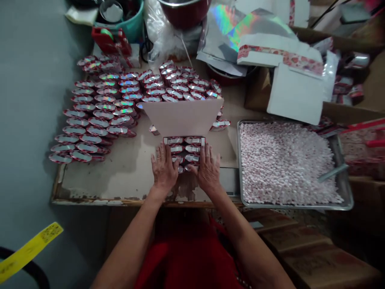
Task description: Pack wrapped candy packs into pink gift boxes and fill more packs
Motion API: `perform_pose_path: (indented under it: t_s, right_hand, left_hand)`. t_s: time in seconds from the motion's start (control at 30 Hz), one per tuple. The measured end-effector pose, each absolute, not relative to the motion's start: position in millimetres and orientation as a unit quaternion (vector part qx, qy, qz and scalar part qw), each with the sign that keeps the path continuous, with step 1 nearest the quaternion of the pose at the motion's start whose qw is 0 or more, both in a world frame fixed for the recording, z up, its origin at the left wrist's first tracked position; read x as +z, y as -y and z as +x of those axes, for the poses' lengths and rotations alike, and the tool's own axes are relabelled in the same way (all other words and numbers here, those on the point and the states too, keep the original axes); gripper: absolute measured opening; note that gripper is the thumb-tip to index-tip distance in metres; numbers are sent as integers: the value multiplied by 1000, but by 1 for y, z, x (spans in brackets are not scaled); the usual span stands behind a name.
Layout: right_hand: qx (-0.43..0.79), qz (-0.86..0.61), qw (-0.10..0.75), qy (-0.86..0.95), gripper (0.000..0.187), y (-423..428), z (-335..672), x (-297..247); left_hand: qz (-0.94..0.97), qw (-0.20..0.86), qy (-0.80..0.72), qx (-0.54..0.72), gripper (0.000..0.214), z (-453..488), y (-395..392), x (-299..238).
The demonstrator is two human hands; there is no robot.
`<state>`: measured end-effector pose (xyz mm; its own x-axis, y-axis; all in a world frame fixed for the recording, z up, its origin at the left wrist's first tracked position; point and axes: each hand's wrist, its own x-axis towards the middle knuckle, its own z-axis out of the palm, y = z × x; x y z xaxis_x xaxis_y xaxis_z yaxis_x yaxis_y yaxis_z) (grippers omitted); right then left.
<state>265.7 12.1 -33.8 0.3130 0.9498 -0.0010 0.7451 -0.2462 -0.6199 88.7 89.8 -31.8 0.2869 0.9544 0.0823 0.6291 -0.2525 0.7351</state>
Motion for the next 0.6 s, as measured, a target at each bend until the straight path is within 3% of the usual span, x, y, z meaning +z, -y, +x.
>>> perform_pose_path:
  t_s: [0.1,0.23,0.33,0.43,0.5,0.6]
  right_hand:
    - [214,-773,284,525,64,-16,275,-29]
    - [315,-723,413,456,40,-27,314,-36]
    - [412,-655,453,443,59,-46,347,-48]
    - [468,-610,428,474,87,-67,368,-52]
    - [479,-590,403,511,86,-77,374,-48]
    - [381,-597,368,603,55,-79,375,-34]
  left_hand:
    - [733,308,-530,295,59,80,-107,-34]
    - [679,389,-517,347,32,59,-136,-47]
    - [567,520,-507,388,57,54,-153,-56]
    - [507,629,-442,390,90,58,-168,-56]
    - [515,663,-403,364,84,60,-178,-52]
    - [575,644,-391,320,50,53,-197,-43]
